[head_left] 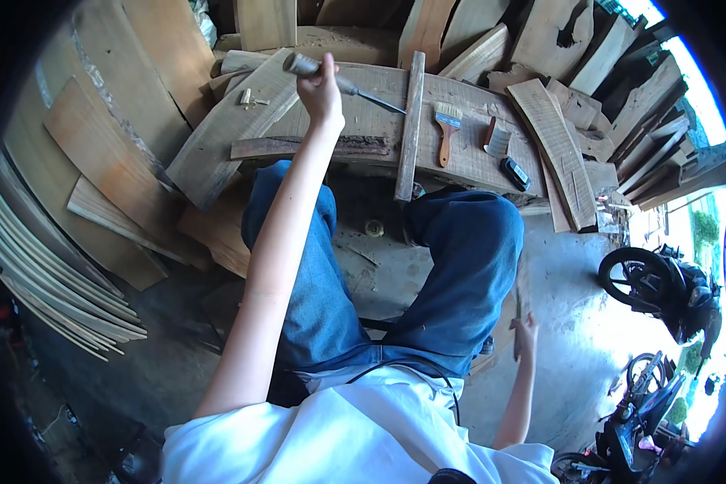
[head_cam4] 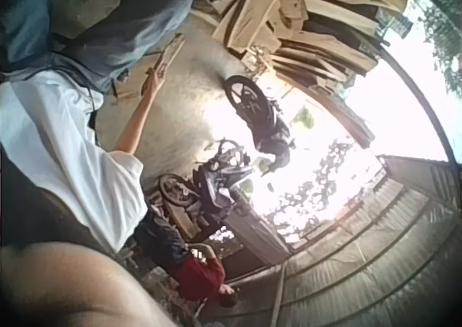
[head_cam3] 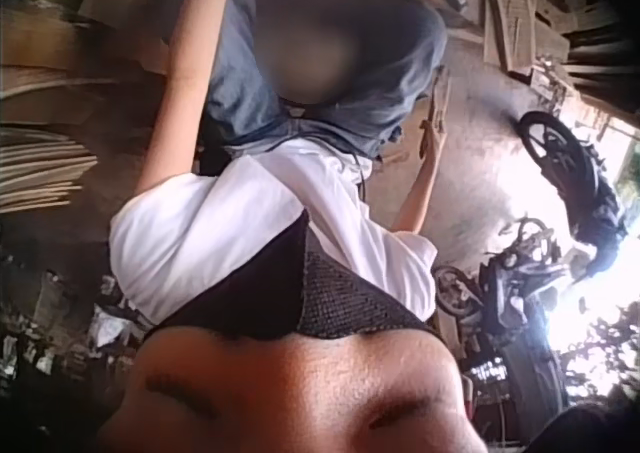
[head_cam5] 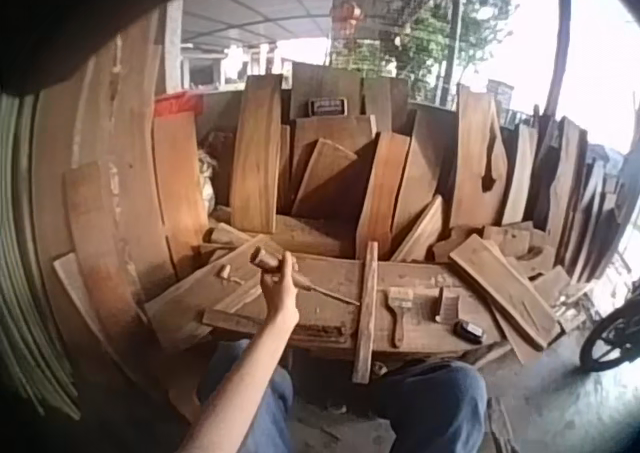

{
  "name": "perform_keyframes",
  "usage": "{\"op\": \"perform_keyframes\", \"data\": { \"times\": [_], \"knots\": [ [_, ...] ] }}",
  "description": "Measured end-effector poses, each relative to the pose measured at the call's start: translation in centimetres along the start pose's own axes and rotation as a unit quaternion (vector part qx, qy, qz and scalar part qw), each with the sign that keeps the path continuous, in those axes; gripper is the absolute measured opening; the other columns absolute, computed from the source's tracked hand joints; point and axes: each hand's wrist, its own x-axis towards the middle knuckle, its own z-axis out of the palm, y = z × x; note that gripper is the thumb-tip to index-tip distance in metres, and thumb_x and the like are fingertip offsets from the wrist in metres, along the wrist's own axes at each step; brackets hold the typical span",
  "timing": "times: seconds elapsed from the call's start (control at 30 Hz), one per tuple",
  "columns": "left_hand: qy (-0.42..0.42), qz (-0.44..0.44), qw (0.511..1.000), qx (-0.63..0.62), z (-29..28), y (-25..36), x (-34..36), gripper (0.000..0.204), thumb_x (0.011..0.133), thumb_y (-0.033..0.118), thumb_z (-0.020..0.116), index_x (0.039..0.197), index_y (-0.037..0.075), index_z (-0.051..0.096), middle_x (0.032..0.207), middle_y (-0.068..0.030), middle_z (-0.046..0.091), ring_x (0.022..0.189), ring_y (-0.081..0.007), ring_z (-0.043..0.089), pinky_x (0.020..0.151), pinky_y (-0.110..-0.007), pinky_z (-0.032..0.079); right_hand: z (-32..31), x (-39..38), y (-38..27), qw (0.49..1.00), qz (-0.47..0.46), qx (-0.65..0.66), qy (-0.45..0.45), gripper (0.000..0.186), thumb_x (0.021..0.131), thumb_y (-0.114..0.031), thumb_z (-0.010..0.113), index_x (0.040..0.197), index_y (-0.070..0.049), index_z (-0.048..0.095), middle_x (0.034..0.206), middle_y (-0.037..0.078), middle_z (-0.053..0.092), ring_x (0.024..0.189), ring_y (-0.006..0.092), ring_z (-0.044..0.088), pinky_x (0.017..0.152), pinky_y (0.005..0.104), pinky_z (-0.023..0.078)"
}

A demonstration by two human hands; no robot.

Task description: Using a drawknife to shave and shape a piece of wood on a workbench.

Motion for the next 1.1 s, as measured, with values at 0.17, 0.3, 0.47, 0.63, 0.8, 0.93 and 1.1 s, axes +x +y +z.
{"op": "perform_keyframes", "data": {
  "times": [0.17, 0.3, 0.47, 0.63, 0.8, 0.93, 1.1],
  "knots": [
    [0.102, -0.205, 0.966, -0.124, -1.9, -0.1, 0.6, 0.051, 0.085, 0.038, 0.061, 0.118, 0.005, 0.041, 0.105, -0.0119, 0.053, 0.099, -0.0241, 0.056, 0.092, -0.06, 0.042, 5.7, 0.7, 13.9, 0.98, 0.093, -0.162, 0.069, 0.079, 0.05, -0.015, 0.065, 0.127, -0.006, 0.048, 0.107, 0.02, 0.062, 0.098, 0.0313, 0.06, 0.084, 0.0361, 0.047],
    [0.1, -0.229, 0.951, -0.182, -3.0, -1.9, 2.4, 0.057, 0.088, 0.045, 0.053, 0.122, 0.002, 0.035, 0.112, -0.0171, 0.051, 0.112, -0.0343, 0.05, 0.095, -0.063, 0.037, 7.6, -0.6, 19.2, 0.915, 0.143, -0.377, 0.031, 0.105, 0.061, -0.033, 0.076, 0.143, -0.034, 0.009, 0.125, 0.024, 0.035, 0.11, 0.0415, 0.047, 0.09, 0.0501, 0.041],
    [0.118, -0.268, 0.932, -0.213, -3.3, -3.3, 3.4, 0.056, 0.089, 0.049, 0.048, 0.123, 0.007, 0.033, 0.11, -0.0148, 0.049, 0.107, -0.031, 0.051, 0.092, -0.063, 0.04, 7.2, 1.8, 20.3, 0.913, 0.176, -0.363, -0.065, 0.092, 0.064, -0.041, 0.074, 0.141, -0.027, 0.025, 0.134, 0.028, 0.028, 0.121, 0.0461, 0.033, 0.093, 0.0621, 0.032],
    [0.121, -0.242, 0.947, -0.171, -1.8, -3.7, 2.7, 0.053, 0.087, 0.039, 0.058, 0.124, 0.01, 0.035, 0.109, -0.0129, 0.054, 0.103, -0.0289, 0.054, 0.093, -0.061, 0.04, 4.6, 8.6, 7.7, 0.982, -0.131, -0.085, 0.109, 0.048, 0.081, -0.013, 0.064, 0.125, 0.0, 0.049, 0.119, 0.021, 0.054, 0.11, 0.0287, 0.053, 0.093, 0.0382, 0.042],
    [-0.028, -0.131, 0.988, -0.075, 2.1, -2.9, -1.2, 0.038, 0.082, 0.038, 0.066, 0.104, 0.012, 0.049, 0.099, -0.006, 0.06, 0.095, -0.0179, 0.057, 0.087, -0.047, 0.043, 4.6, 3.2, -22.6, 0.899, -0.382, 0.184, 0.109, 0.034, 0.091, -0.009, 0.052, 0.124, -0.003, 0.05, 0.115, 0.012, 0.059, 0.107, 0.0164, 0.055, 0.091, 0.0265, 0.043],
    [-0.247, 0.069, 0.956, 0.144, 3.3, -1.6, -2.5, 0.02, 0.085, 0.026, 0.066, 0.093, 0.011, 0.057, 0.093, 0.0, 0.062, 0.085, -0.0078, 0.056, 0.078, -0.025, 0.043, 12.6, -0.1, -36.3, 0.841, -0.523, 0.099, -0.092, 0.038, 0.086, -0.015, 0.06, 0.122, -0.005, 0.053, 0.115, 0.01, 0.061, 0.101, 0.0191, 0.06, 0.086, 0.032, 0.046],
    [-0.369, 0.11, 0.892, 0.236, 4.5, -1.6, -5.5, 0.019, 0.084, 0.015, 0.065, 0.095, 0.005, 0.054, 0.082, -0.0025, 0.059, 0.078, -0.0107, 0.057, 0.07, -0.025, 0.046, 23.1, 1.0, -44.5, 0.759, -0.64, -0.002, -0.12, 0.062, 0.075, -0.027, 0.071, 0.128, -0.008, 0.046, 0.107, 0.017, 0.059, 0.088, 0.0307, 0.061, 0.079, 0.037, 0.05]
  ]
}}
